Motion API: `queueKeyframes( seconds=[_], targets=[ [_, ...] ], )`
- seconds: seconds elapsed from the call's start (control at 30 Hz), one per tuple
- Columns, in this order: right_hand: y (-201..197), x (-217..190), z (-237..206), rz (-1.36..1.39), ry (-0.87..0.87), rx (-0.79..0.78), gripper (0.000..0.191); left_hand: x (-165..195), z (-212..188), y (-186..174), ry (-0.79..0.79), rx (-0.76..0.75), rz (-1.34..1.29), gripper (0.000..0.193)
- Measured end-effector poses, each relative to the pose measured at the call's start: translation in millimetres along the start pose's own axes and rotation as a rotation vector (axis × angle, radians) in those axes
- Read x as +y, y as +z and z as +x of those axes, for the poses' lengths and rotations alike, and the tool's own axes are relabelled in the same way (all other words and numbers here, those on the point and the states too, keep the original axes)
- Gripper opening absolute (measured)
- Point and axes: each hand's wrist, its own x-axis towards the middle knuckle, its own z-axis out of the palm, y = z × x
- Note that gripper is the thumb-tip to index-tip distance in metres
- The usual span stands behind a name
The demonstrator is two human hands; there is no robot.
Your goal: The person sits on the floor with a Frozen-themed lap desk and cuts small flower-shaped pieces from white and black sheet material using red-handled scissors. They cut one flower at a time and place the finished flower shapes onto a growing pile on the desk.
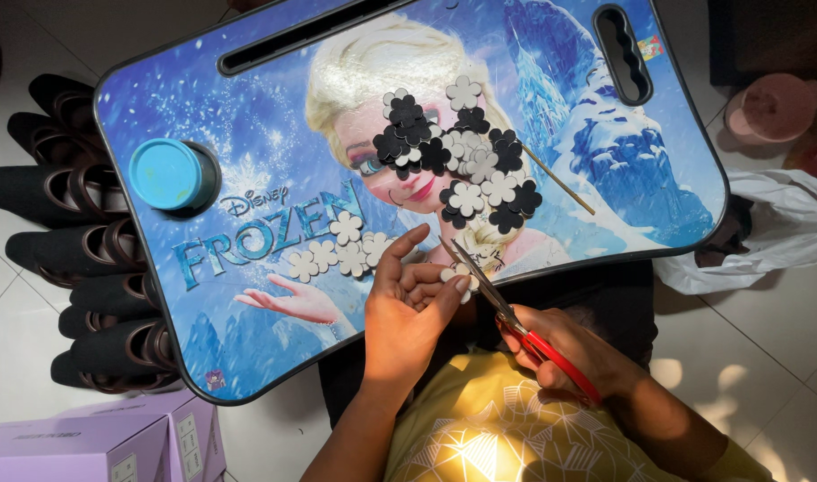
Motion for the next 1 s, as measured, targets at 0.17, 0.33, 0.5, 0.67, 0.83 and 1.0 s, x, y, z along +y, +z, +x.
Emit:
queueKeyframes(
  seconds=[0.17, 0.33, 0.5, 0.67, 0.83, 1.0],
  targets=[
    [-4, -3, 3, -0.084, -0.034, -0.028, 0.102, -1, 1, -3, 0.050, -0.012, -0.005, 0.070],
    [-3, -1, 3, -0.097, -0.045, -0.027, 0.102, 0, 3, -5, 0.051, 0.009, 0.018, 0.070],
    [-2, 0, 2, -0.135, -0.041, -0.028, 0.102, 4, 1, -4, 0.046, 0.024, 0.037, 0.069],
    [-5, -3, 3, -0.101, -0.063, -0.059, 0.101, 3, 2, -6, 0.059, 0.017, 0.030, 0.068],
    [-3, -9, 2, -0.104, -0.007, -0.047, 0.099, -1, 3, -9, 0.063, 0.012, 0.029, 0.064],
    [0, -13, 0, -0.025, 0.029, -0.084, 0.106, -4, 1, -8, 0.098, 0.036, 0.193, 0.045]
  ],
)
